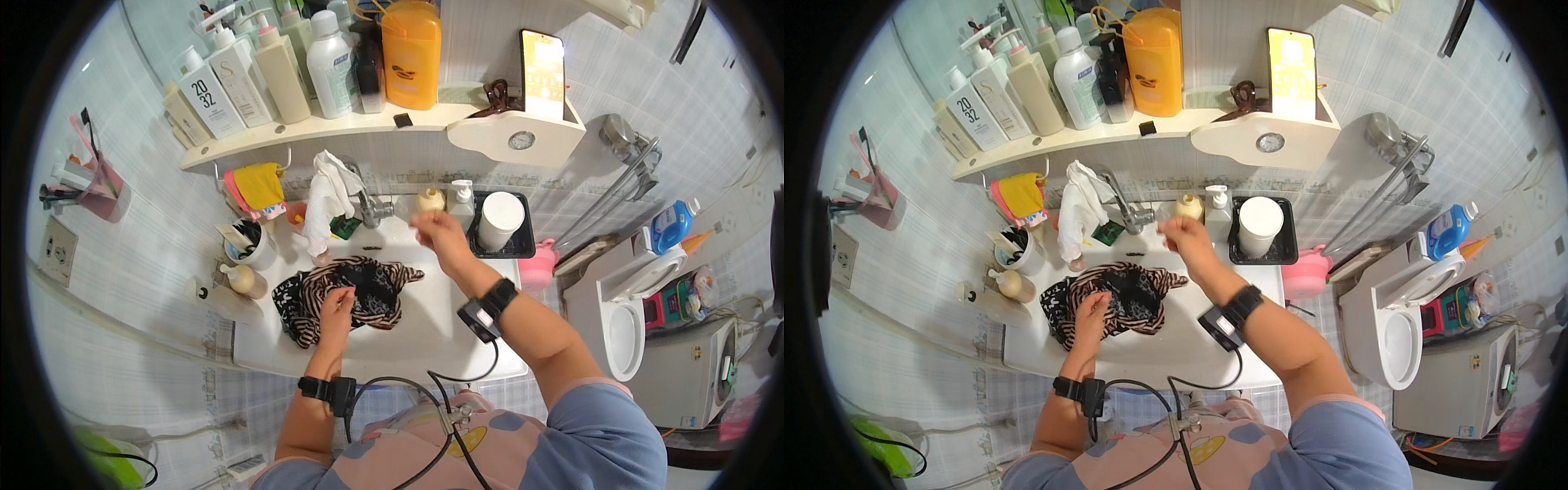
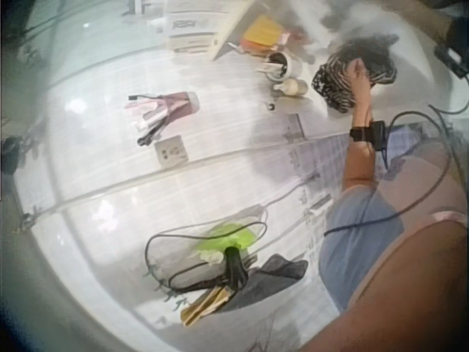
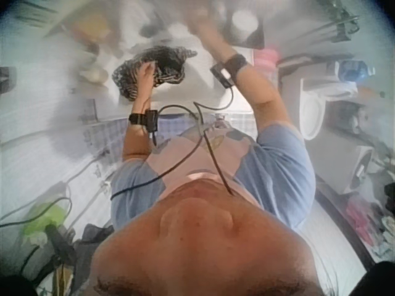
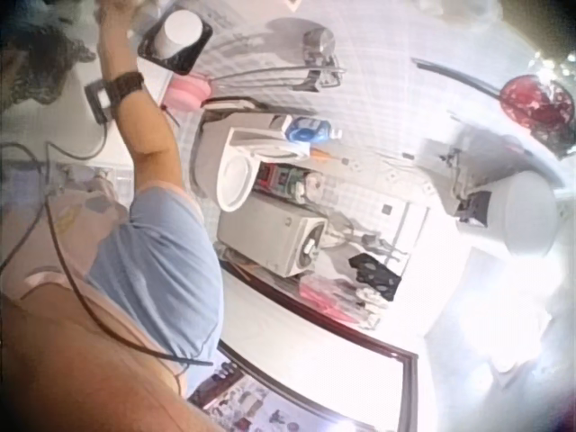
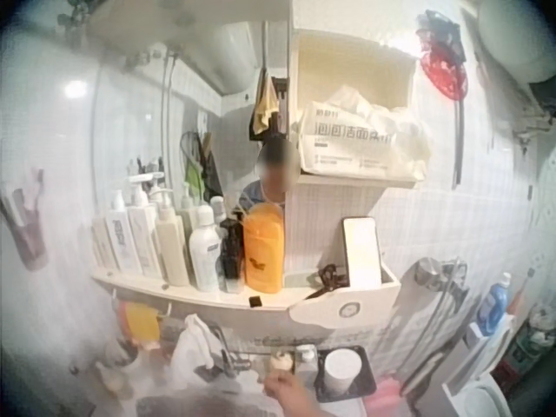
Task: The person stands at a bathroom sink and hand-washes a pile of patterned clothing. They apply liquid detergent from a bottle, rub the fabric together to create suds, and rinse the items under running water from the faucet.
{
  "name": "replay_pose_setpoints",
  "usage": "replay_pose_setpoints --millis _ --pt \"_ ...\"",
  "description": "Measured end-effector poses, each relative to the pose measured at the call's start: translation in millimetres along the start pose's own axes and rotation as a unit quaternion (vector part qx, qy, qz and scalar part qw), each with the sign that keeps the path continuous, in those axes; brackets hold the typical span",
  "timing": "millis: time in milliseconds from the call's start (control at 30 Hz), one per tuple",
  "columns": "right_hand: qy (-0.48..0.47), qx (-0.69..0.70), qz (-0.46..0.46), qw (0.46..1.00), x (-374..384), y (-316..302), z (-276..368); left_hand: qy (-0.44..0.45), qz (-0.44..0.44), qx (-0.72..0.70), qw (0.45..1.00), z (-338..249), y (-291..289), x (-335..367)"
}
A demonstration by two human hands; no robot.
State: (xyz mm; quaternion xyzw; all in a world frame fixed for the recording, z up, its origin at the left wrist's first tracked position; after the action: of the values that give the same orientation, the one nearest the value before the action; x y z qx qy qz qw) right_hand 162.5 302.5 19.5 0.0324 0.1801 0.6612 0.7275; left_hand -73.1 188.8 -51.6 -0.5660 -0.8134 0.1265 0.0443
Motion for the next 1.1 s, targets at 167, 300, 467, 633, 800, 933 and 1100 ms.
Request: replay_pose_setpoints --millis 167,300,467,633,800,933,1100 --pt "-0.041 -0.21 0.08 0.974 -45 -66 -81 -0.084 -0.018 0.128 0.988 107 -29 25" --pt "-0.036 -0.333 0.067 0.94 -88 -118 -104 -0.073 -0.016 0.322 0.944 141 -31 47" --pt "0.02 -0.309 -0.021 0.951 -121 -154 -123 0.029 -0.059 0.46 0.886 148 -11 54" --pt "0.025 -0.328 -0.036 0.944 -135 -160 -124 -0.155 0.018 0.382 0.911 113 29 61" --pt "0.01 -0.337 -0.011 0.941 -130 -144 -126 -0.057 0.091 0.433 0.895 156 42 57" --pt "-0.006 -0.33 0.009 0.944 -124 -129 -121 -0.07 0.355 0.474 0.803 142 52 37" --pt "-0.043 -0.32 0.016 0.946 -119 -132 -129 0.0 0.383 0.339 0.859 118 53 22"
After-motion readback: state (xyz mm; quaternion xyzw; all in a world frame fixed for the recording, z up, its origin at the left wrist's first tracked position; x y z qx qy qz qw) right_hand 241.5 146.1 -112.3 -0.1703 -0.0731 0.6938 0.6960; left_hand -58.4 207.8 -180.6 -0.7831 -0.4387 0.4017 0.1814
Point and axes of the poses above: each hand's wrist, its own x-axis towards the middle knuckle, its own y-axis out of the palm, z = x × y, the point moved 1 cm from there along x, towards the middle knuckle, and after that the axes turned 13 degrees about -z, right-handed, at the moved point
